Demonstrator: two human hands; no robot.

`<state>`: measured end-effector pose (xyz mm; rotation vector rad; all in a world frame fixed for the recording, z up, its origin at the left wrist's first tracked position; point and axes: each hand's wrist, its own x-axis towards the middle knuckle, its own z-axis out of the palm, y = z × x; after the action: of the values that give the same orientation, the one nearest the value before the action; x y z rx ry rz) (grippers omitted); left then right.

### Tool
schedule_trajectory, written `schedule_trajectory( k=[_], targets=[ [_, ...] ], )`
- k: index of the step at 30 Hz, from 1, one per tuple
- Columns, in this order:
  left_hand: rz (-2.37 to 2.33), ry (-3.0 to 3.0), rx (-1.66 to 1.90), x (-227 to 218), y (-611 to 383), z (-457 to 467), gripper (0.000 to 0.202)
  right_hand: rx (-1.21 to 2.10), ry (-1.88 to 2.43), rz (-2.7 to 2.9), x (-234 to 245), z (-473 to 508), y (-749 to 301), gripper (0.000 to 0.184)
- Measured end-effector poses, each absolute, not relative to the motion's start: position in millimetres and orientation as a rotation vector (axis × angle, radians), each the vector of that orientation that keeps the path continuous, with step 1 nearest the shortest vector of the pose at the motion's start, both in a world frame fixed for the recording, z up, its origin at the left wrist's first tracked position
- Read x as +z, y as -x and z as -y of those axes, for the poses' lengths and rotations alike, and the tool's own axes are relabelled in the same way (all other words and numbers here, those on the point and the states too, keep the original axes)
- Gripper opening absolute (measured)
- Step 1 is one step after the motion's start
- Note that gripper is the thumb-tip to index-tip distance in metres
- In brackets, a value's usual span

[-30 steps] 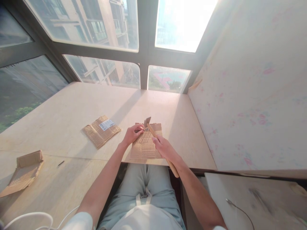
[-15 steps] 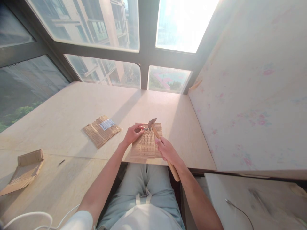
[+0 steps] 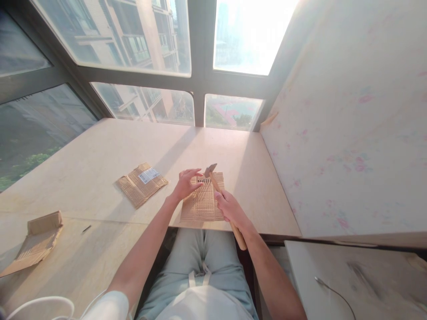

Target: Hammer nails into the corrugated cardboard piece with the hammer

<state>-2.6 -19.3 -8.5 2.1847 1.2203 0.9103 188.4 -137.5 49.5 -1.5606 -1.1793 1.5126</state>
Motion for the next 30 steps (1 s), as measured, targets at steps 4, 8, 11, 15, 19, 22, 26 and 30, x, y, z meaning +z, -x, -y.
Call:
schedule_trajectory(
  k=[4,8,11,15,19,22,26,30],
  targets=[
    [-1.166,-2.190,0.918,-10.3,-3.2,15.8,0.057,1.517,1.551,1.165,47.1,137.4,-190.4,0.029],
    [-1.112,-2.173,0.933,-14.5,-5.6,13.3,0.051,1.496,1.546,1.163,44.1,137.1,-193.1,0.030],
    [-1.108,-2.161,0.948,-18.6,-5.8,11.6,0.047,1.496,1.549,1.165,44.4,137.6,-194.5,0.031],
    [-1.111,-2.173,0.961,-21.9,-6.5,11.2,0.044,1.492,1.549,1.165,45.2,138.3,-194.6,0.032],
    [-1.113,-2.171,0.959,-21.6,-7.6,12.3,0.041,1.494,1.552,1.199,42.3,138.0,-193.3,0.030],
    [-1.120,-2.143,0.966,-21.0,-7.7,13.0,0.040,1.493,1.571,1.233,39.1,137.3,-192.2,0.029],
    [-1.134,-2.130,0.977,-20.7,-7.5,13.4,0.042,1.468,1.609,1.307,37.4,135.9,-190.6,0.029],
    [-1.147,-2.124,0.981,-21.4,-7.3,12.9,0.042,1.387,1.707,1.416,39.2,134.1,-189.1,0.028]
  ],
)
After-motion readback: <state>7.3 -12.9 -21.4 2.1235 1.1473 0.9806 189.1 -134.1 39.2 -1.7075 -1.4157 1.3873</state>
